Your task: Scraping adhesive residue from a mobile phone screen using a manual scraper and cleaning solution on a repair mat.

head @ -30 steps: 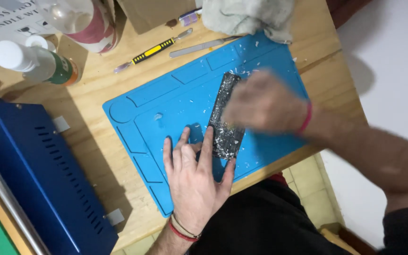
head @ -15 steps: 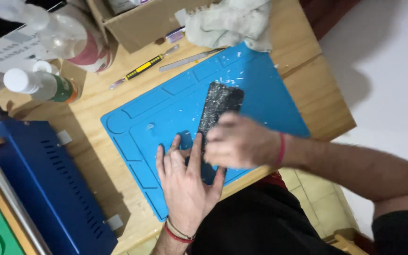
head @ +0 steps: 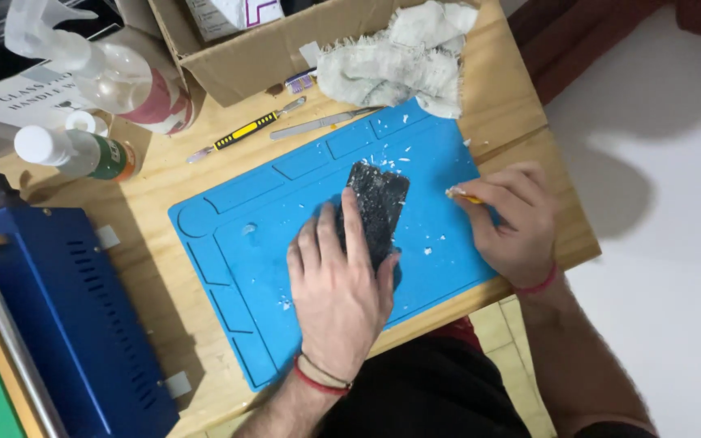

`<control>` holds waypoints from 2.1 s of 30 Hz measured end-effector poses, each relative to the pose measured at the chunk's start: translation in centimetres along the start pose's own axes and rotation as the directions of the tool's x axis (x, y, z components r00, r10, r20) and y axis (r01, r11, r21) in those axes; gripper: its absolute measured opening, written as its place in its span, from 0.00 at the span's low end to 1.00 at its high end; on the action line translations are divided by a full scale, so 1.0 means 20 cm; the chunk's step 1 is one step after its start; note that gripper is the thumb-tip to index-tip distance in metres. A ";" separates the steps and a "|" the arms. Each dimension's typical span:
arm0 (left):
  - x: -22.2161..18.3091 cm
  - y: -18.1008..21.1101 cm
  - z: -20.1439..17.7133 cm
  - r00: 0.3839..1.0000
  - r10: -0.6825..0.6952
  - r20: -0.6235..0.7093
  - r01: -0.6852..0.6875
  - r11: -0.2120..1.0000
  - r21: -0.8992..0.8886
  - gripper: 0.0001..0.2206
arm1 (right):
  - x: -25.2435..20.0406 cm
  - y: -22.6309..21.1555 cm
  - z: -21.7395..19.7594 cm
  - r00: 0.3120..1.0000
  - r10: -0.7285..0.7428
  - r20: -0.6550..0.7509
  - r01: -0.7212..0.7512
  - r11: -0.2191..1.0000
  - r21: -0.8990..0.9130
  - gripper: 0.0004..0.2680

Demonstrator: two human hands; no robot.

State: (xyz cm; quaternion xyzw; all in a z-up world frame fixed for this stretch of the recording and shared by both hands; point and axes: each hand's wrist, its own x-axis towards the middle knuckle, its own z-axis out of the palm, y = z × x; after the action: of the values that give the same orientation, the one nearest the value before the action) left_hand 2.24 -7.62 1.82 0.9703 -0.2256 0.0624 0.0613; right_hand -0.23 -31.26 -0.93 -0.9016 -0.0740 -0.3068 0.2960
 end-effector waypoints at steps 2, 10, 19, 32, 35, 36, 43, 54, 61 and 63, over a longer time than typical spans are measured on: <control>0.03 0.00 -0.04 1.000 0.013 0.004 -0.013 1.000 -0.013 0.43 | 0.00 0.02 0.00 1.000 0.012 -0.017 -0.011 0.999 0.042 0.01; 0.14 -0.38 -0.09 0.914 0.372 0.159 -0.331 0.914 -0.235 0.38 | -0.01 0.02 0.00 0.999 -0.030 -0.038 0.034 0.990 0.134 0.02; 0.14 -0.52 0.00 0.926 0.378 0.010 -0.335 0.830 -0.446 0.27 | 0.16 -0.10 -0.03 0.885 -0.259 0.387 0.181 0.957 0.225 0.10; 0.11 -0.59 0.12 0.898 0.427 -0.106 -0.422 0.769 -0.480 0.32 | 0.23 -0.13 0.27 0.544 -0.720 0.429 0.738 0.655 0.163 0.02; 0.11 -0.58 0.12 0.902 0.418 -0.106 -0.415 0.774 -0.479 0.33 | 0.15 -0.06 0.27 0.549 -0.737 0.395 0.708 0.661 0.248 0.03; 0.11 -0.58 0.12 0.902 0.415 -0.122 -0.419 0.771 -0.480 0.33 | 0.13 -0.03 0.26 0.571 -0.719 0.397 0.690 0.682 0.242 0.05; 0.10 -0.57 0.12 0.904 0.412 -0.119 -0.417 0.781 -0.465 0.34 | 0.21 -0.15 0.24 0.543 -0.731 0.414 0.731 0.654 0.196 0.06; 0.05 -0.51 0.06 0.935 0.309 -0.176 -0.352 0.874 -0.334 0.32 | 0.29 -0.08 0.22 0.658 -0.605 0.448 0.707 0.702 -0.089 0.07; 0.01 -0.51 0.12 0.943 0.289 -0.167 -0.334 0.837 -0.434 0.36 | 0.25 -0.05 0.20 0.618 -0.626 0.476 0.693 0.719 0.047 0.08; 0.01 -0.51 0.12 0.945 0.291 -0.148 -0.327 0.854 -0.404 0.36 | 0.27 -0.09 0.21 0.600 -0.664 0.446 0.710 0.699 0.086 0.06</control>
State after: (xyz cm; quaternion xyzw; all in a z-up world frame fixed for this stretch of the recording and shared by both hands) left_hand 7.11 1.02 -1.45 0.8814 -0.3839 0.0603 0.2685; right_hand 5.71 -27.55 0.53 -0.8614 -0.4650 -0.1859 0.0846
